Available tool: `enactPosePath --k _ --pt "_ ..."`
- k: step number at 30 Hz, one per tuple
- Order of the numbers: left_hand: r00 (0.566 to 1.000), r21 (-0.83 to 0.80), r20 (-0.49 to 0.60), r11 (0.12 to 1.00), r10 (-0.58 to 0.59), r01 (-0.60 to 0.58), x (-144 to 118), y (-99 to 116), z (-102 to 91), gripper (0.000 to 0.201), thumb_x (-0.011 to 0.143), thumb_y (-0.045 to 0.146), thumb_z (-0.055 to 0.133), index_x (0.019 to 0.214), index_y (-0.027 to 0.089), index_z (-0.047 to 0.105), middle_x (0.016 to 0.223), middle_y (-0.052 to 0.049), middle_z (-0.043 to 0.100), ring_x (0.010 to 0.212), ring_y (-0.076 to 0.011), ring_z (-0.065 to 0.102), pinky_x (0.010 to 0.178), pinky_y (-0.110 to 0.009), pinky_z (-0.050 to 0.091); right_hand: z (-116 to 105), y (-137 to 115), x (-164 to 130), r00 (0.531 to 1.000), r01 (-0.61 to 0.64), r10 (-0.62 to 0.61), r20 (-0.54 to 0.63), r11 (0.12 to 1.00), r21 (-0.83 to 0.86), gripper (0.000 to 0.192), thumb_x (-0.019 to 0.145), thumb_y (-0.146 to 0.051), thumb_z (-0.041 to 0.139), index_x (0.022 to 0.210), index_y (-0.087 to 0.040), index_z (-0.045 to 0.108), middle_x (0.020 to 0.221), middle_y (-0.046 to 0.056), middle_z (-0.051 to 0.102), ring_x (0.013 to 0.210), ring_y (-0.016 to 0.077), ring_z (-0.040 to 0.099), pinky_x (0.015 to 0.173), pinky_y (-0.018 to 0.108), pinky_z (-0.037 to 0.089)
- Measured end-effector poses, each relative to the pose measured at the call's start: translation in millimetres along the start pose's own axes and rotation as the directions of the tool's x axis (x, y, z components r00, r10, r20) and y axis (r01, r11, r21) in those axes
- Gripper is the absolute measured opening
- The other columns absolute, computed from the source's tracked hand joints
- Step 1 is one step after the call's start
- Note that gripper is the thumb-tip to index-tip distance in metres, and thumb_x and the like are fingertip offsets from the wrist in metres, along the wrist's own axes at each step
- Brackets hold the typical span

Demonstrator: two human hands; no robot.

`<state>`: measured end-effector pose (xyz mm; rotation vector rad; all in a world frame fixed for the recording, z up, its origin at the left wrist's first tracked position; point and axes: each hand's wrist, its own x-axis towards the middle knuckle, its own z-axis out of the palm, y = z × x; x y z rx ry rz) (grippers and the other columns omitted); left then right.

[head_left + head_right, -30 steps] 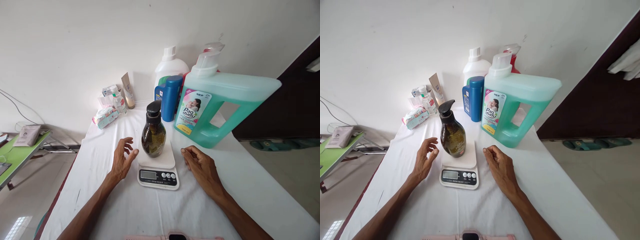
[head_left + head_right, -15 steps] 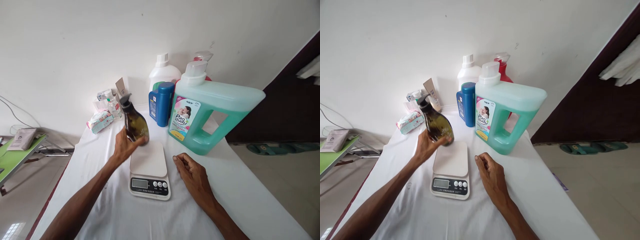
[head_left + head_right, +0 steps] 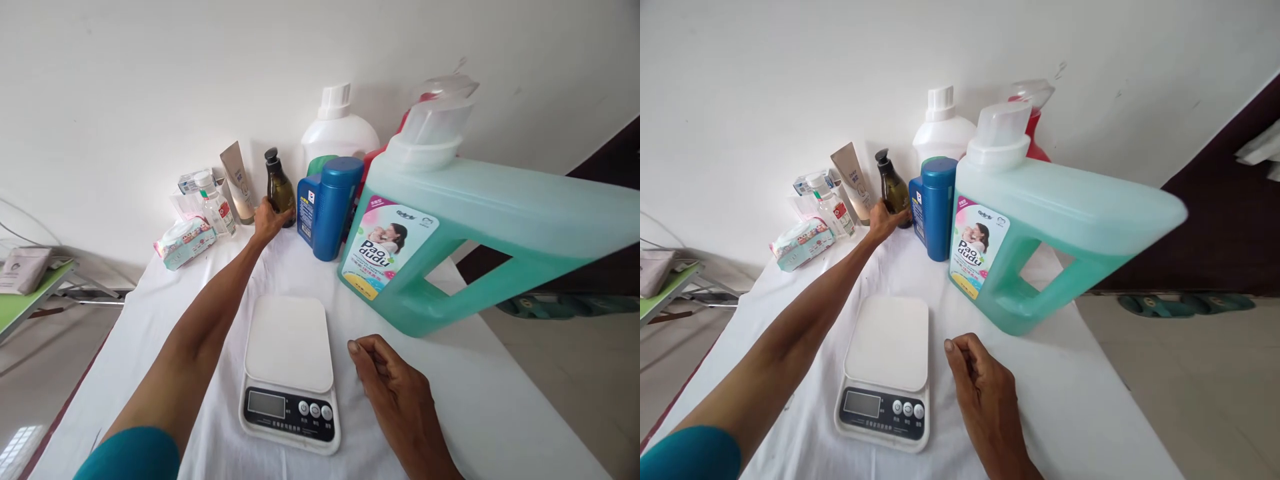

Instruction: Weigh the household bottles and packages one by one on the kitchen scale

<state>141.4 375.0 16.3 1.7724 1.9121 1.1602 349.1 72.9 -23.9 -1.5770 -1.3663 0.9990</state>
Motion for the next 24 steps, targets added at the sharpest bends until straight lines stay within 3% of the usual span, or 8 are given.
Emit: enactPosePath --k 6,11,14,17,19,22,24 --pt "1.0 0.041 0.017 0.999 -0.026 0.025 23 6 17.0 0.05 0.079 0.031 0.084 0.116 0.016 0.053 0.123 -0.02 0.069 0.116 -0.0339 0.066 0.094 -0.042 0.052 0 7 1 1.0 0.008 -0.008 0.007 1.0 -0.028 0.048 0.097 -0.067 0.051 0.075 -0.024 0.053 0.058 -0.004 0.038 0.051 0.0128 0.035 0.046 0.025 0.031" --pt "0.995 0.03 0.072 0.997 0.074 -0.076 17 7 0.2 0.052 0.08 0.023 0.083 0.122 0.016 0.052 0.131 -0.019 0.063 0.123 -0.0314 0.062 0.101 -0.041 0.049 0 9 2 1.0 0.017 -0.017 -0.014 0.999 -0.038 0.049 0.096 -0.068 0.051 0.074 -0.024 0.054 0.056 -0.003 0.042 0.049 0.0132 0.038 0.044 0.024 0.033" --pt "0.969 0.076 -0.114 0.974 0.22 -0.213 10 22 -29.4 0.038 0.089 0.025 0.073 0.121 0.019 0.054 0.134 -0.016 0.059 0.127 -0.0307 0.059 0.104 -0.044 0.046 0 5 3 1.0 0.02 -0.021 -0.015 0.999 -0.047 0.05 0.096 -0.068 0.051 0.071 -0.025 0.053 0.055 -0.003 0.04 0.047 0.0132 0.036 0.043 0.025 0.033" --pt "0.855 0.127 -0.381 0.936 0.35 -0.327 18 42 -68.3 0.035 0.096 0.03 0.068 0.127 0.021 0.053 0.145 -0.012 0.049 0.147 -0.0277 0.037 0.111 -0.047 0.036 0 1 3 0.999 0.022 -0.023 -0.022 0.999 -0.046 0.051 0.095 -0.069 0.051 0.07 -0.025 0.053 0.054 -0.003 0.039 0.047 0.0133 0.035 0.042 0.025 0.032" --pt "0.808 0.192 -0.492 0.945 0.325 -0.263 33 49 -90.9 0.037 0.098 0.034 0.066 0.129 0.017 0.053 0.148 -0.012 0.044 0.153 -0.0256 0.023 0.116 -0.05 0.027 0 1 3 1.0 0.015 -0.016 -0.018 0.999 -0.044 0.051 0.095 -0.069 0.051 0.071 -0.025 0.054 0.054 -0.003 0.04 0.047 0.0134 0.036 0.042 0.025 0.032" --pt "0.865 0.27 -0.465 0.961 0.188 -0.063 57 47 -109.6 0.033 0.097 0.03 0.067 0.123 0.013 0.056 0.136 -0.014 0.055 0.148 -0.0279 0.034 0.118 -0.053 0.023 1 2 3 1.0 0.005 -0.006 -0.009 0.999 -0.04 0.05 0.095 -0.068 0.051 0.072 -0.024 0.054 0.056 -0.003 0.041 0.048 0.0131 0.036 0.044 0.025 0.033" --pt "0.91 0.304 -0.392 0.953 0.138 -0.013 68 42 -112.0 0.022 0.095 0.023 0.066 0.114 0.016 0.059 0.122 -0.013 0.065 0.139 -0.0309 0.047 0.119 -0.054 0.024 1 5 3 1.0 0.01 -0.01 -0.005 0.999 -0.033 0.049 0.096 -0.067 0.051 0.073 -0.024 0.054 0.057 -0.003 0.04 0.049 0.0128 0.036 0.044 0.024 0.032"
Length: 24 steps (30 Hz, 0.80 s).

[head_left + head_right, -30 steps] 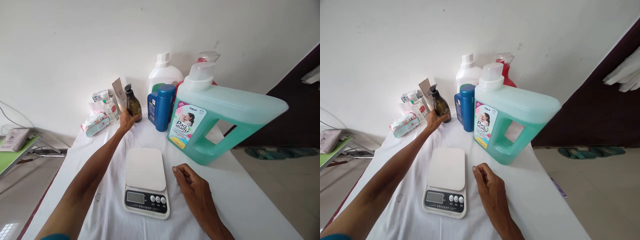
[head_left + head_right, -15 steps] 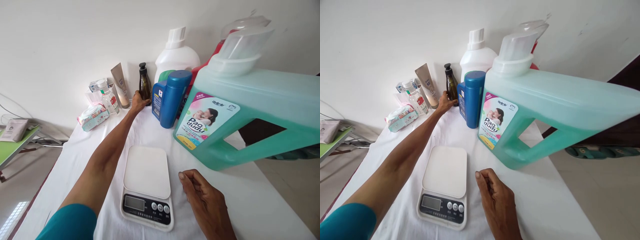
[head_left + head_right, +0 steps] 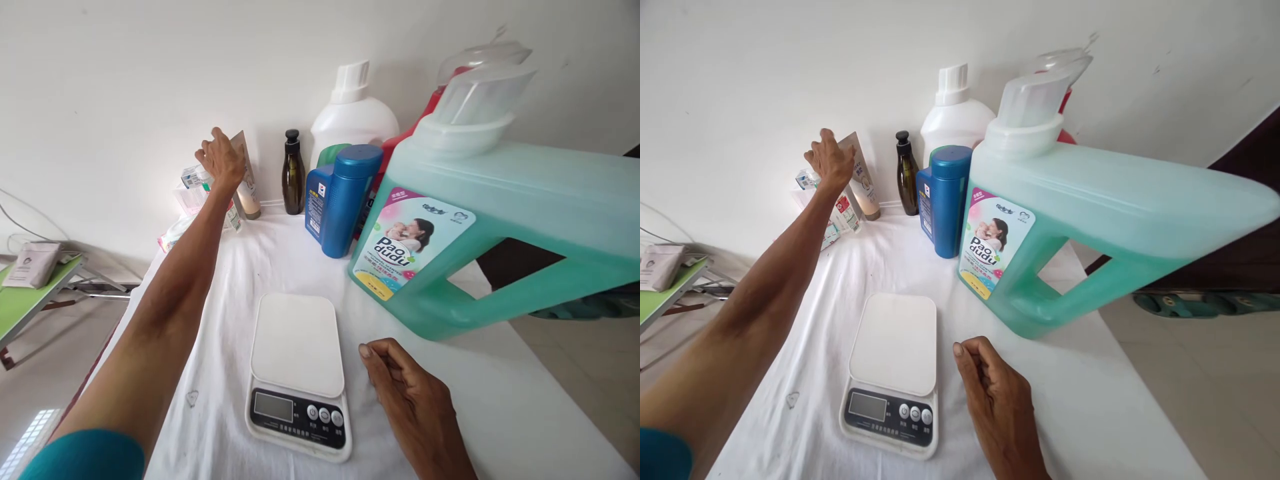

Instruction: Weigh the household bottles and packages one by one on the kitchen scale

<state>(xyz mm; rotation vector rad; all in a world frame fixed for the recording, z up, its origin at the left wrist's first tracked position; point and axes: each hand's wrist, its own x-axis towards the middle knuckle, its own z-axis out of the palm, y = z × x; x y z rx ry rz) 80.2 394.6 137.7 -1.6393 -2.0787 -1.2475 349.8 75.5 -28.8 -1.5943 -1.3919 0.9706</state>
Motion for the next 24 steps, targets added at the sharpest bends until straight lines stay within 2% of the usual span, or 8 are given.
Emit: enactPosePath --k 3,6,9,12,16,20,24 --pt "0.997 -0.017 0.06 0.999 0.047 -0.046 -1 -3 5.2 0.005 0.096 0.02 0.057 0.099 0.021 0.061 0.108 -0.012 0.071 0.131 -0.0337 0.057 0.118 -0.056 0.026 1 2 0 1.0 0.025 -0.025 -0.008 0.999 0.022 0.048 0.096 -0.066 0.052 0.073 -0.024 0.053 0.056 -0.004 0.036 0.048 0.0121 0.031 0.043 0.024 0.028" --pt "0.996 -0.053 0.057 0.996 0.069 -0.066 -11 4 1.9 0.01 0.095 0.02 0.054 0.093 0.023 0.062 0.105 -0.013 0.073 0.125 -0.0341 0.061 0.116 -0.055 0.029 1 -1 0 0.999 0.036 -0.036 -0.008 0.999 0.036 0.048 0.096 -0.066 0.052 0.073 -0.024 0.051 0.057 -0.004 0.037 0.049 0.0123 0.032 0.043 0.025 0.028" --pt "0.994 -0.097 0.02 0.99 0.109 -0.107 -21 14 -13.6 0.011 0.094 0.019 0.055 0.091 0.024 0.063 0.102 -0.01 0.075 0.116 -0.0323 0.065 0.112 -0.051 0.034 0 -7 -1 0.999 0.045 -0.045 -0.004 0.998 0.047 0.048 0.096 -0.066 0.051 0.073 -0.024 0.05 0.059 -0.004 0.038 0.051 0.0126 0.033 0.046 0.025 0.029" --pt "0.981 -0.152 -0.029 0.969 0.192 -0.194 -30 23 -42.9 0.012 0.094 0.018 0.055 0.09 0.022 0.065 0.094 -0.007 0.074 0.1 -0.0279 0.069 0.101 -0.047 0.043 -1 -11 -2 0.998 0.06 -0.059 -0.016 0.996 0.061 0.048 0.097 -0.066 0.051 0.073 -0.024 0.049 0.06 -0.005 0.037 0.052 0.0125 0.032 0.048 0.026 0.029" --pt "0.953 -0.332 -0.088 0.893 0.29 -0.302 -53 34 -97.3 0.009 0.09 0.023 0.064 0.081 0.026 0.065 0.083 -0.003 0.071 0.083 -0.0223 0.065 0.081 -0.037 0.048 0 -13 -2 0.995 0.095 -0.094 -0.02 0.992 0.078 0.046 0.097 -0.063 0.052 0.073 -0.024 0.049 0.061 -0.004 0.044 0.055 0.0131 0.038 0.051 0.026 0.031" --pt "0.914 -0.415 -0.104 0.818 0.393 -0.399 -97 40 -149.7 0.014 0.086 0.021 0.069 0.073 0.026 0.066 0.075 0.001 0.066 0.072 -0.0193 0.058 0.071 -0.035 0.045 1 -13 -2 0.99 0.138 -0.136 -0.039 0.988 0.072 0.044 0.098 -0.06 0.05 0.073 -0.023 0.048 0.061 -0.004 0.047 0.057 0.0135 0.039 0.054 0.027 0.031" --pt "0.891 -0.483 -0.05 0.77 0.452 -0.418 -147 38 -182.3 0.012 0.088 0.023 0.07 0.076 0.024 0.07 0.068 0.003 0.062 0.066 -0.0155 0.054 0.066 -0.031 0.043 0 -14 -3 0.988 0.153 -0.15 -0.042 0.986 0.063 0.043 0.098 -0.058 0.05 0.073 -0.024 0.047 0.062 -0.004 0.049 0.057 0.0136 0.041 0.057 0.028 0.033"
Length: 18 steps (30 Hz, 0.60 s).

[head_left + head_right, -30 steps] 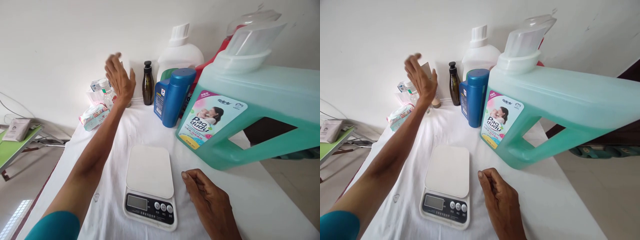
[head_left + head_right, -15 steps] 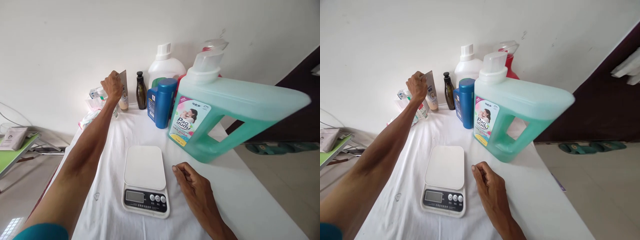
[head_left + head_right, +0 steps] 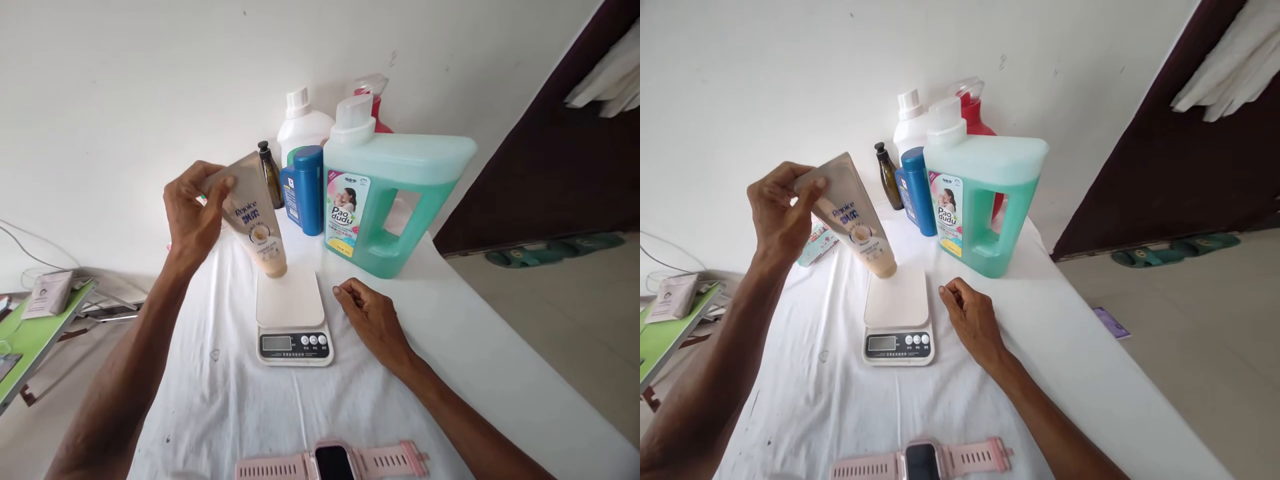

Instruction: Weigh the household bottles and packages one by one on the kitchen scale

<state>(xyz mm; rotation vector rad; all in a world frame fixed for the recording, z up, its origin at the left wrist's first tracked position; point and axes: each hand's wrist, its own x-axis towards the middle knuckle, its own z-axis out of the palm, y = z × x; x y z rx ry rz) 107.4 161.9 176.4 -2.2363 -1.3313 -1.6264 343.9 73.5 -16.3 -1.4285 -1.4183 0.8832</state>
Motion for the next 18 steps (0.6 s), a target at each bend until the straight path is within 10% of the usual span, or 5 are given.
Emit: enactPosePath --k 10,18 --pt "0.992 -0.125 0.123 0.992 0.005 0.011 -45 31 -7.9 0.01 0.093 0.03 0.07 0.093 0.022 0.075 0.089 0.0 0.071 0.081 -0.0165 0.063 0.073 -0.029 0.049 2 1 0 0.999 0.034 -0.035 -0.012 0.999 -0.03 0.041 0.094 -0.059 0.051 0.074 -0.023 0.051 0.062 -0.003 0.051 0.058 0.0148 0.043 0.059 0.03 0.035" --pt "0.995 -0.311 0.062 0.945 -0.081 0.096 -61 26 -17.0 0.047 0.088 0.059 0.076 0.123 0.028 0.069 0.117 -0.007 0.071 0.104 -0.0263 0.066 0.086 -0.039 0.051 2 0 0 0.999 0.035 -0.035 -0.014 0.999 -0.04 0.039 0.093 -0.056 0.052 0.072 -0.023 0.05 0.061 -0.003 0.049 0.059 0.0145 0.042 0.062 0.03 0.035"
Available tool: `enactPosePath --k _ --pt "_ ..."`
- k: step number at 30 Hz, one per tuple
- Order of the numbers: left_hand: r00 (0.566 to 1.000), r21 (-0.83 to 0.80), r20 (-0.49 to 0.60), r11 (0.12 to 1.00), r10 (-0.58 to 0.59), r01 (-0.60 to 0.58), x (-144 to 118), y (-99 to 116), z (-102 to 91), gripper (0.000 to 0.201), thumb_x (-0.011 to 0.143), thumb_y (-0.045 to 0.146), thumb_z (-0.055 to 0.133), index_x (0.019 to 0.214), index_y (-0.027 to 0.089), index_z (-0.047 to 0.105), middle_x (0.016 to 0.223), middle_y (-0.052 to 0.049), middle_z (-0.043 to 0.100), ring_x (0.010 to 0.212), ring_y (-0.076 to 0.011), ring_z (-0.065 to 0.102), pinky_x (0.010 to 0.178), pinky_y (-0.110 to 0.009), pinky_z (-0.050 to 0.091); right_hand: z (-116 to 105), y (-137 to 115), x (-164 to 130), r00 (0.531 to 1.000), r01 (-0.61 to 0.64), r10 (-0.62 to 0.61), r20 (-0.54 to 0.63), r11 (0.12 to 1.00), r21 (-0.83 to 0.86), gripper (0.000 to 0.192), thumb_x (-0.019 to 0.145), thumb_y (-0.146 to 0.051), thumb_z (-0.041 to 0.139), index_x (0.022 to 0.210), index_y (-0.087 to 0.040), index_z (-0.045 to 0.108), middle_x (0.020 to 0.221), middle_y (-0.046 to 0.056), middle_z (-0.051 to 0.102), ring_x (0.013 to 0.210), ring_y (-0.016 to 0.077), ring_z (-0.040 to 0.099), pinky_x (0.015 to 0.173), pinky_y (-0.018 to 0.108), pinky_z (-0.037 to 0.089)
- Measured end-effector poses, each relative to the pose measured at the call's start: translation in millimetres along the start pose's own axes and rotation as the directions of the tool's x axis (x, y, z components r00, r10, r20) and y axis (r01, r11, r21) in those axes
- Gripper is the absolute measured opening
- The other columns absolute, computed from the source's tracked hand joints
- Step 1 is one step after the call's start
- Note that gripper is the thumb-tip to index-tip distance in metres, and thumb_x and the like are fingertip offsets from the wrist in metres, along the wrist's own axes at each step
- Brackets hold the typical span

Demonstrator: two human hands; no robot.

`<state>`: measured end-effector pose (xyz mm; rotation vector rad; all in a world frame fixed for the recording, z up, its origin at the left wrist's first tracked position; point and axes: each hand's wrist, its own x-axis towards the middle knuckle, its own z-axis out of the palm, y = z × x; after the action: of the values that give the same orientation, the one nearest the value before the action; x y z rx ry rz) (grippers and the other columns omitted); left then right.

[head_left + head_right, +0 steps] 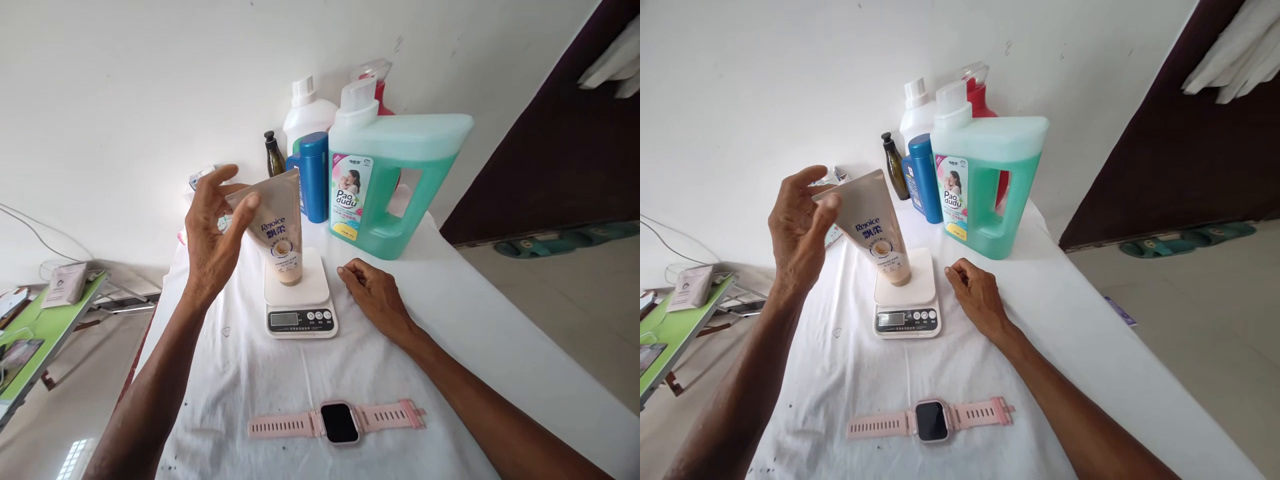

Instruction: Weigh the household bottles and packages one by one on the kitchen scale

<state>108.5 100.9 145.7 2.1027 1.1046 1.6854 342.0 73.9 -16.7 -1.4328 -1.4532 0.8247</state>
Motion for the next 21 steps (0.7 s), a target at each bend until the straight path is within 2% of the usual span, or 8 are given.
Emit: enactPosePath --k 3,5,9,12,15,21 --pt "0.985 -0.134 -0.148 0.988 -0.09 0.07 -14 -18 -4.2 0.062 0.097 0.077 0.044 0.127 0.027 0.065 0.116 -0.009 0.072 0.1 -0.025 0.068 0.086 -0.04 0.051 0 0 0 1.0 -0.004 0.004 0.012 1.0 -0.002 0.039 0.093 -0.056 0.052 0.073 -0.023 0.051 0.061 -0.004 0.048 0.058 0.0139 0.041 0.06 0.03 0.034" --pt "0.961 -0.214 -0.195 0.965 -0.195 0.153 -28 -39 -5.4 0.074 0.098 0.081 0.028 0.125 0.023 0.064 0.106 -0.01 0.073 0.088 -0.0218 0.07 0.078 -0.036 0.05 0 1 1 1.0 -0.004 0.004 0.012 1.0 -0.007 0.039 0.093 -0.056 0.052 0.073 -0.023 0.051 0.061 -0.004 0.049 0.058 0.0138 0.042 0.06 0.03 0.034" --pt "0.895 -0.199 -0.075 0.886 -0.44 0.419 -71 -85 -0.9 0.07 0.096 0.08 0.039 0.112 0.017 0.065 0.086 -0.006 0.069 0.062 -0.0143 0.063 0.056 -0.027 0.041 1 4 2 1.0 -0.014 0.014 0.008 1.0 -0.006 0.038 0.092 -0.057 0.053 0.074 -0.023 0.052 0.062 -0.003 0.05 0.058 0.0141 0.044 0.062 0.03 0.036" --pt "0.827 -0.11 0.025 0.821 -0.562 0.561 -105 -110 5.6 0.062 0.098 0.074 0.045 0.106 0.016 0.066 0.079 -0.003 0.066 0.055 -0.012 0.056 0.05 -0.026 0.037 2 7 2 0.999 -0.028 0.028 0.016 1.0 -0.002 0.037 0.092 -0.057 0.053 0.076 -0.023 0.052 0.062 -0.004 0.049 0.058 0.0143 0.044 0.061 0.03 0.036" --pt "0.805 0.016 0.079 0.808 -0.588 0.589 -123 -121 8.6 0.047 0.099 0.062 0.054 0.102 0.017 0.067 0.077 -0.001 0.065 0.059 -0.0117 0.055 0.059 -0.026 0.044 3 7 2 0.999 -0.04 0.04 0.02 0.999 -0.008 0.038 0.093 -0.057 0.053 0.076 -0.023 0.053 0.063 -0.004 0.049 0.058 0.0139 0.043 0.06 0.03 0.035" --pt "0.788 0.1 0.146 0.801 -0.599 0.59 -123 -123 7.1 0.03 0.098 0.048 0.058 0.1 0.019 0.068 0.079 -0.001 0.067 0.063 -0.0134 0.059 0.065 -0.028 0.048 1 3 0 0.998 -0.056 0.058 0.031 0.998 -0.041 0.039 0.093 -0.058 0.053 0.074 -0.023 0.051 0.062 -0.004 0.047 0.057 0.0133 0.042 0.059 0.029 0.034"
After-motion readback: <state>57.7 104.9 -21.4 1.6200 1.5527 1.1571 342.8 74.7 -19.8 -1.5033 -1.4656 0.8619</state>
